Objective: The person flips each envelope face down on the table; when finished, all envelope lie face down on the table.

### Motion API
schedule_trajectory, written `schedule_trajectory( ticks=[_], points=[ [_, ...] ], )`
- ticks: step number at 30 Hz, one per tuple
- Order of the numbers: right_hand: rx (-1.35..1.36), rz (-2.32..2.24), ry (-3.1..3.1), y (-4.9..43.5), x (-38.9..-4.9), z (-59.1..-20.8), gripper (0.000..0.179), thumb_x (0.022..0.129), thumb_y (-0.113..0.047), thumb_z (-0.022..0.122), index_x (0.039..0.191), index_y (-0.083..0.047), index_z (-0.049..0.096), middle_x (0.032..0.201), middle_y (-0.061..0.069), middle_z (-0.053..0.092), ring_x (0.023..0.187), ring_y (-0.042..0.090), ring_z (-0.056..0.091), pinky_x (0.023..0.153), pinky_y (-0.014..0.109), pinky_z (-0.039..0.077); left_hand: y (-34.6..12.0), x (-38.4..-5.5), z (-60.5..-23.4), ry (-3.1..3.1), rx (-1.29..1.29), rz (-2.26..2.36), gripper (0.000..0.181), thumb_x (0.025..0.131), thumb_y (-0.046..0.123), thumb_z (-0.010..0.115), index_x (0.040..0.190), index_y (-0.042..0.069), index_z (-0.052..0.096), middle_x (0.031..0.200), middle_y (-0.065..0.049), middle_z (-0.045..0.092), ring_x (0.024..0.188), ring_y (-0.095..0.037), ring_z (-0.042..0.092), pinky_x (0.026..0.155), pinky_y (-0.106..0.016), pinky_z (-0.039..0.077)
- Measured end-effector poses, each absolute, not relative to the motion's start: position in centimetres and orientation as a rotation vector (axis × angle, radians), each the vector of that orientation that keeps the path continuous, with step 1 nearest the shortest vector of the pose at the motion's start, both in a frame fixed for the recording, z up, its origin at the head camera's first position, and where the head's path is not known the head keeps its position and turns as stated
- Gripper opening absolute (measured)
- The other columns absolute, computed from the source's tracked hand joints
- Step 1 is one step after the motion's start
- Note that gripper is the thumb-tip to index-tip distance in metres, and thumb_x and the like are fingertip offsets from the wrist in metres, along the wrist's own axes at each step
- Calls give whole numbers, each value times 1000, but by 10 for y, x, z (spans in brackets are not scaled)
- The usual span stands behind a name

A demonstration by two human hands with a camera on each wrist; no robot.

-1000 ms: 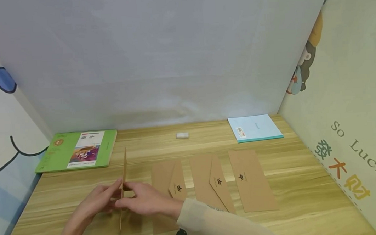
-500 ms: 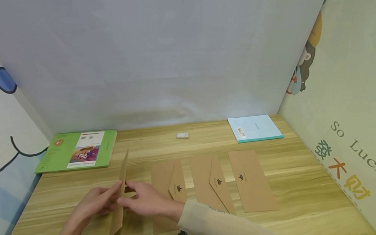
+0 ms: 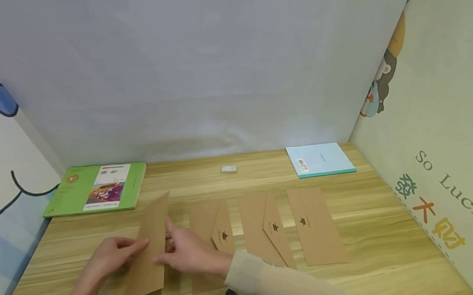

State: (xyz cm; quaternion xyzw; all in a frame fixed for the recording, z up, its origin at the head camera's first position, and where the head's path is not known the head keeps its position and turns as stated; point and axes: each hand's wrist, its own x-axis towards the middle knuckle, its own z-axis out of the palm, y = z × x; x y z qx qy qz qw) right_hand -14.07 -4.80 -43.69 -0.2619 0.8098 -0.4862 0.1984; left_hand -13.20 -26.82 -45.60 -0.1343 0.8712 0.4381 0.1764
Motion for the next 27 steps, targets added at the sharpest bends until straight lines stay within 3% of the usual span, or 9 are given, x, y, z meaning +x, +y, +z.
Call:
schedule_trajectory(
  ticks=[9,15,18,23,27],
  points=[
    [-814,-972,2489,-46,-150,-446,93,74,-34,83,146,-4,32,113,-4,61,87,1,57,73,16,45,-275,-126,-458,2527,-368,1165,76,75,53,75,111,-13,61,91,-11,67,74,-18,60,61,-33,49],
    [-761,-827,2546,-49,-153,-451,71,67,-32,88,123,-7,52,90,-6,54,72,1,50,61,15,43,-275,-125,-457,2628,-318,1007,82,73,57,75,111,-14,60,93,-16,68,82,-23,62,68,-39,50],
    [-741,-821,2543,-51,-154,-452,68,65,-29,90,118,-7,54,87,-7,55,68,-1,50,58,14,42,-274,-125,-456,2679,-298,916,84,72,58,75,110,-14,60,93,-16,67,84,-25,62,71,-43,50],
    [-712,-833,2525,-53,-154,-453,52,63,-25,91,98,-12,54,78,-8,55,63,1,51,54,16,43,-272,-124,-457,2747,-266,853,77,74,52,76,108,-14,60,88,-13,68,80,-25,63,69,-41,49],
    [-677,-801,2534,-54,-154,-453,51,63,-25,91,94,-14,52,74,-8,52,62,3,50,52,18,42,-272,-123,-457,2761,-261,859,76,74,50,77,110,-14,60,87,-13,68,82,-27,63,70,-43,49]
  ],
)
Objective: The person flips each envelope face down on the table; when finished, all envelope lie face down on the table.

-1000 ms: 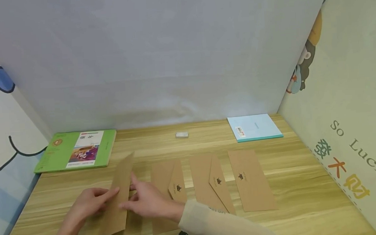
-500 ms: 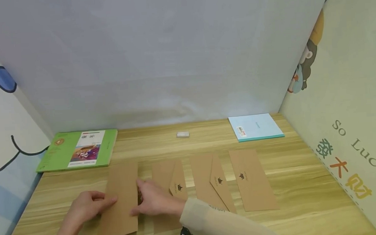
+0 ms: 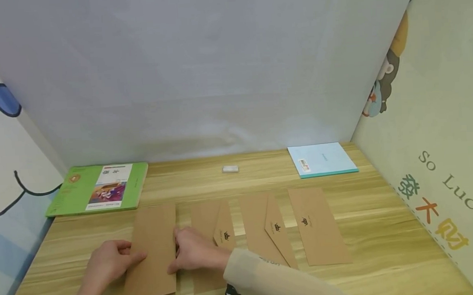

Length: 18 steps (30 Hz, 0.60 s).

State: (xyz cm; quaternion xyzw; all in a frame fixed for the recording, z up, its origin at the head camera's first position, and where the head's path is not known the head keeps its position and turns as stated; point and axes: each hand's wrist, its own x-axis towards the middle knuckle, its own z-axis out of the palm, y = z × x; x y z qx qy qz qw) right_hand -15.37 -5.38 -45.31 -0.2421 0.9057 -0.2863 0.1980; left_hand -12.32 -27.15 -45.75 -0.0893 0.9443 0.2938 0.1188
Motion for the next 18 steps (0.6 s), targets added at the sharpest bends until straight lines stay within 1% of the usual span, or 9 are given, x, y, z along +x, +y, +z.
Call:
schedule_trajectory(
  ticks=[4,5,8,11,12,13,18],
  points=[
    [-644,-749,2558,-56,-153,-452,52,62,-28,91,94,-15,53,74,-7,50,63,5,48,52,20,42,-273,-123,-459,2766,-266,864,74,74,49,77,110,-13,61,88,-12,67,82,-27,62,71,-43,49],
    [-639,-734,2564,-57,-153,-452,55,61,-29,91,98,-13,55,75,-6,51,64,5,48,53,20,42,-274,-123,-460,2765,-268,865,74,74,49,77,110,-13,61,88,-11,67,82,-27,62,71,-43,49],
    [-619,-697,2568,-58,-152,-453,59,60,-32,91,102,-12,56,78,-5,51,65,7,48,55,22,43,-274,-123,-461,2770,-256,853,73,74,48,78,111,-13,60,88,-11,67,82,-27,62,70,-43,48],
    [-604,-683,2559,-59,-151,-454,56,60,-32,91,99,-12,56,78,-6,52,65,7,48,55,23,43,-275,-123,-461,2781,-240,826,74,73,48,78,112,-12,60,88,-11,67,82,-28,62,70,-43,48],
    [-600,-687,2552,-59,-151,-454,52,61,-31,91,93,-14,54,77,-6,51,64,7,49,54,23,43,-275,-123,-461,2786,-237,819,73,73,48,78,112,-12,60,88,-12,67,82,-28,62,70,-43,48],
    [-599,-690,2547,-59,-151,-455,51,61,-31,91,91,-15,54,75,-7,51,64,7,49,54,23,43,-275,-123,-461,2788,-238,814,73,73,47,78,112,-12,60,88,-12,67,82,-29,62,70,-43,48],
    [-603,-700,2533,-59,-152,-459,49,62,-29,91,90,-14,54,77,-8,51,66,6,48,56,21,42,-273,-124,-462,2785,-256,803,73,73,47,79,112,-11,60,88,-12,66,82,-29,61,69,-44,48]
  ],
)
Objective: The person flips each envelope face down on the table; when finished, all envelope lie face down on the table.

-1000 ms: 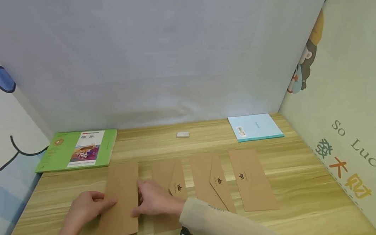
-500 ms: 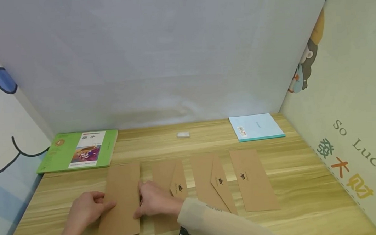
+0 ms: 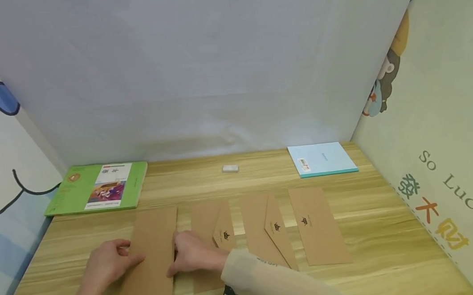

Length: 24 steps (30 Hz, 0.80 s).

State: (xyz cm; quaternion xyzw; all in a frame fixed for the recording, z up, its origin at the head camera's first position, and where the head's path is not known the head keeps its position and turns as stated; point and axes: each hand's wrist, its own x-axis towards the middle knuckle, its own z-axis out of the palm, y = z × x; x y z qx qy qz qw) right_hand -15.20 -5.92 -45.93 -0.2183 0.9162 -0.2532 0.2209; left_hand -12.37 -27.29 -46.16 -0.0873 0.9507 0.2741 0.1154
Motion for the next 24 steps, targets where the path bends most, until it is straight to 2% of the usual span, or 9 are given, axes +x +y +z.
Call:
schedule_trajectory(
  ticks=[13,20,24],
  points=[
    [-633,-648,2564,-59,-153,-461,49,61,-29,92,89,-14,54,76,-7,49,65,7,47,54,21,42,-268,-124,-462,2812,-255,740,75,71,48,80,112,-11,59,87,-10,65,83,-31,60,71,-47,47],
    [-593,-688,2533,-59,-155,-460,40,63,-27,90,76,-12,55,66,-5,53,56,8,50,47,22,42,-269,-126,-461,2831,-249,756,74,71,45,80,113,-12,59,85,-11,66,82,-32,61,70,-46,47],
    [-593,-713,2508,-58,-153,-461,40,64,-28,89,75,-13,54,66,-5,53,56,8,50,47,22,43,-269,-125,-461,2804,-264,750,76,71,48,80,113,-12,58,85,-10,66,82,-31,60,71,-46,47]
  ],
)
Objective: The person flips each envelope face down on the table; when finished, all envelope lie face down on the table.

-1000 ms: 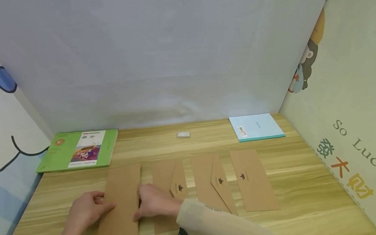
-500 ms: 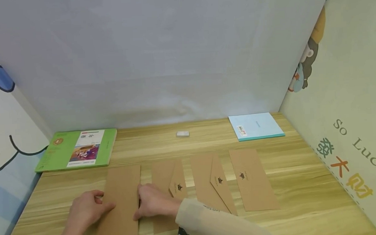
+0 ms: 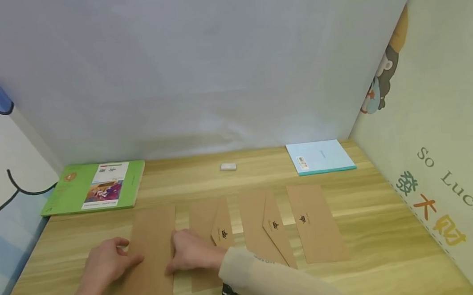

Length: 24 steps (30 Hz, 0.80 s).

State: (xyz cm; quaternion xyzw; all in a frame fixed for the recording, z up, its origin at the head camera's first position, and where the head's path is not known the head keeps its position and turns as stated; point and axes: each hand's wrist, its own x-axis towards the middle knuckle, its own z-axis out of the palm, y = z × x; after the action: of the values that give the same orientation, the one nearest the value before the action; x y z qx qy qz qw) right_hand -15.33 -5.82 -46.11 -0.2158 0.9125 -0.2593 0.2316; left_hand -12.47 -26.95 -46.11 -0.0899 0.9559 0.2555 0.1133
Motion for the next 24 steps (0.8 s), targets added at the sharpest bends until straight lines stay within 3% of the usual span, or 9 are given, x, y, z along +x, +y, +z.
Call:
schedule_trajectory(
  ticks=[8,12,15,19,24],
  points=[
    [-706,-779,2549,-48,-151,-461,41,68,-36,86,81,-15,54,69,-8,50,63,6,47,52,20,40,-267,-124,-460,2796,-274,735,86,71,54,77,118,-14,54,85,-10,66,80,-28,60,71,-46,46],
    [-804,-846,2557,-43,-151,-461,37,74,-35,83,83,-13,55,66,-7,49,58,5,44,49,18,38,-258,-124,-453,2850,-225,766,86,75,52,75,120,-16,51,84,-9,66,79,-27,61,70,-46,47],
    [-854,-832,2554,-37,-153,-458,46,77,-36,80,106,-5,62,77,-5,56,62,3,46,54,15,41,-246,-125,-449,2865,-169,845,78,76,50,75,118,-13,56,84,-6,65,78,-23,60,67,-41,48],
    [-860,-769,2539,-25,-154,-447,75,80,-40,77,137,-2,48,110,1,57,89,5,51,73,16,44,-231,-128,-442,2832,-108,959,69,76,47,77,114,-8,63,84,-2,62,76,-18,56,64,-35,47],
    [-813,-741,2541,-11,-154,-440,73,80,-39,77,138,-7,49,117,1,53,96,6,53,75,19,46,-217,-130,-438,2786,-56,1045,61,76,42,78,112,-5,66,84,-1,63,76,-16,56,64,-34,48]
  ],
)
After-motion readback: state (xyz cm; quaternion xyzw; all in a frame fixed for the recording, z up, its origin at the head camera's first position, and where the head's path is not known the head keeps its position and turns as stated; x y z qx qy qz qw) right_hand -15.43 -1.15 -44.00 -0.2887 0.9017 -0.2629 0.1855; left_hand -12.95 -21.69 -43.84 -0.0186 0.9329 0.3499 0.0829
